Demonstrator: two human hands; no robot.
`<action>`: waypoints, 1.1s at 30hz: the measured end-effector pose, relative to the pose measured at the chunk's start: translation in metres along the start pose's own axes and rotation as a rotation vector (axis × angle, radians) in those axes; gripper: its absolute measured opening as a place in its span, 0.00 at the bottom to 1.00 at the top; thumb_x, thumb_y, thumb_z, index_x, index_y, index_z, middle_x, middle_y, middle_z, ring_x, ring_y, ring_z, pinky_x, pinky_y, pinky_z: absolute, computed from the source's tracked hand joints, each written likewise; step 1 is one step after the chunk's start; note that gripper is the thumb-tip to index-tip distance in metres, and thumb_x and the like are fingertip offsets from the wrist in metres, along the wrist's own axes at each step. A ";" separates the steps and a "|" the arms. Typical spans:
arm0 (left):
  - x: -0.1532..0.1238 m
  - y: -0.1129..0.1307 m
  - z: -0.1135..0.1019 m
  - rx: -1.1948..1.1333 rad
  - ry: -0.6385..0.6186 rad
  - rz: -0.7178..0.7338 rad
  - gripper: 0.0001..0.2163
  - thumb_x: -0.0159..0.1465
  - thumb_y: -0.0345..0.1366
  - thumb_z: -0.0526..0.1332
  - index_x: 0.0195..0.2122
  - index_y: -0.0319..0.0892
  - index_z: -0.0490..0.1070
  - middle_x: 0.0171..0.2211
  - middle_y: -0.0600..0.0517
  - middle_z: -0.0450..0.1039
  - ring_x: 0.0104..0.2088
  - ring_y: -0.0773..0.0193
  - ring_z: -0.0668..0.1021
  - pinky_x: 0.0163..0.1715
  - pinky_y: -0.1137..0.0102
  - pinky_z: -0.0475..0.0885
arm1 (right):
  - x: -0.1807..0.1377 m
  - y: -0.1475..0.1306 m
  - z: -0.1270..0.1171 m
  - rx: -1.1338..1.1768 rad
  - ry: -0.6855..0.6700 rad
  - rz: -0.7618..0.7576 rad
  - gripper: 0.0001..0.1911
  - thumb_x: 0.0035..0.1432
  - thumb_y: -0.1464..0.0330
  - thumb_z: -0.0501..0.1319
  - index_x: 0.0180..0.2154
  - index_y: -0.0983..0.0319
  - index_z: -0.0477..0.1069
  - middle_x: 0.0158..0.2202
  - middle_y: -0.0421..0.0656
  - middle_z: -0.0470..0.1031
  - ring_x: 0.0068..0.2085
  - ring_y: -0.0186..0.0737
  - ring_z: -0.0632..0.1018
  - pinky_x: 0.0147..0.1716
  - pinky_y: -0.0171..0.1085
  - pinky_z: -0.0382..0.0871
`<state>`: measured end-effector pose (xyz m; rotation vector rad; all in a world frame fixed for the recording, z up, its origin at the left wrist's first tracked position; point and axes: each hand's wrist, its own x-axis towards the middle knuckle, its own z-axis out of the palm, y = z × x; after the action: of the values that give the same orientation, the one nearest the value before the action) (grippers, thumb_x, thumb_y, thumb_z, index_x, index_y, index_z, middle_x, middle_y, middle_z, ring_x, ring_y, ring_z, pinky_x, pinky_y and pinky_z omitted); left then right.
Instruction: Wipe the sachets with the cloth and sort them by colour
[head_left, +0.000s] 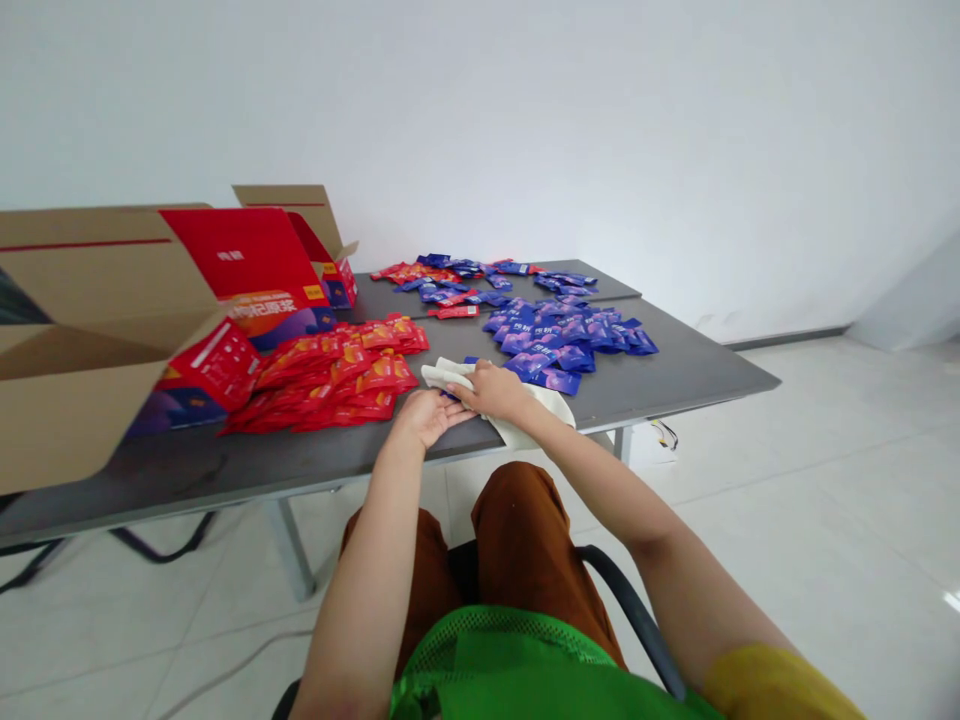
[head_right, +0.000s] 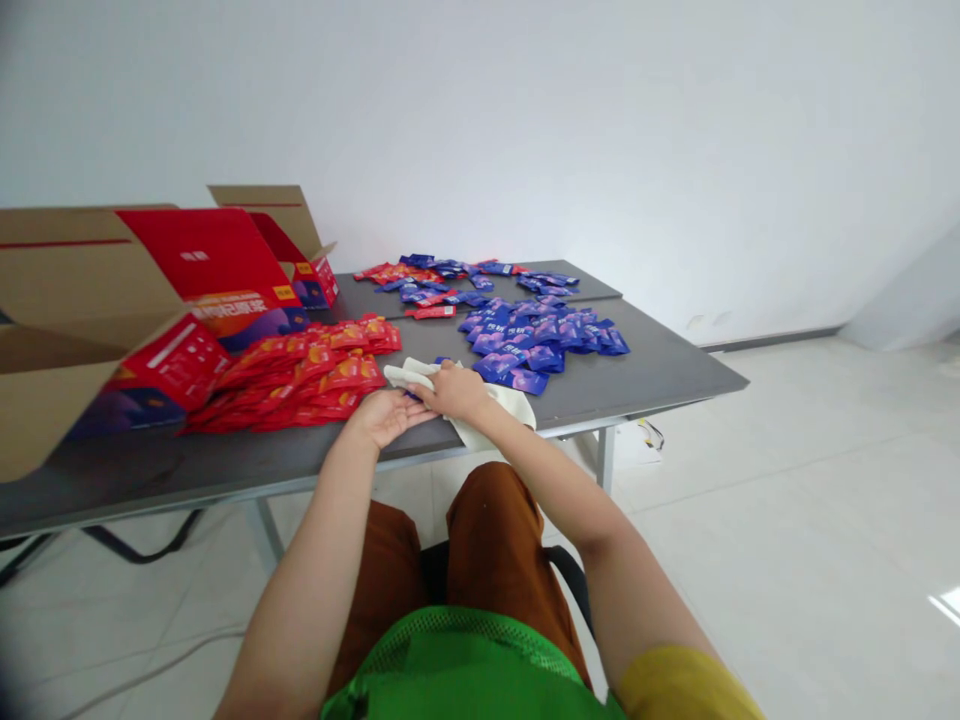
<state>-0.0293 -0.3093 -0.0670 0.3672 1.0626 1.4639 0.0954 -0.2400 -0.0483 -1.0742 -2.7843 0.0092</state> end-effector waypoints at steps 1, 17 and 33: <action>0.001 0.001 0.002 0.011 0.021 -0.006 0.17 0.55 0.15 0.49 0.41 0.32 0.69 0.32 0.43 0.78 0.37 0.56 0.82 0.49 0.49 0.72 | -0.002 0.001 0.000 0.001 0.005 -0.012 0.34 0.65 0.45 0.40 0.53 0.58 0.72 0.50 0.52 0.71 0.45 0.48 0.77 0.43 0.40 0.68; 0.016 -0.028 0.019 0.300 0.275 0.239 0.11 0.60 0.22 0.53 0.39 0.31 0.73 0.26 0.43 0.77 0.31 0.54 0.82 0.33 0.63 0.80 | 0.012 0.017 0.001 0.067 -0.031 0.062 0.32 0.65 0.46 0.45 0.48 0.61 0.76 0.46 0.53 0.76 0.46 0.46 0.77 0.42 0.35 0.65; 0.012 -0.015 0.016 0.356 0.182 0.095 0.09 0.59 0.24 0.56 0.39 0.32 0.72 0.22 0.44 0.75 0.30 0.52 0.82 0.34 0.59 0.79 | 0.012 0.027 -0.003 0.067 -0.064 0.125 0.32 0.66 0.48 0.45 0.45 0.63 0.77 0.45 0.53 0.78 0.45 0.48 0.78 0.41 0.36 0.67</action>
<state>-0.0106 -0.2949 -0.0741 0.5493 1.4761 1.4098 0.1054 -0.2122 -0.0455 -1.2499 -2.7461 0.1533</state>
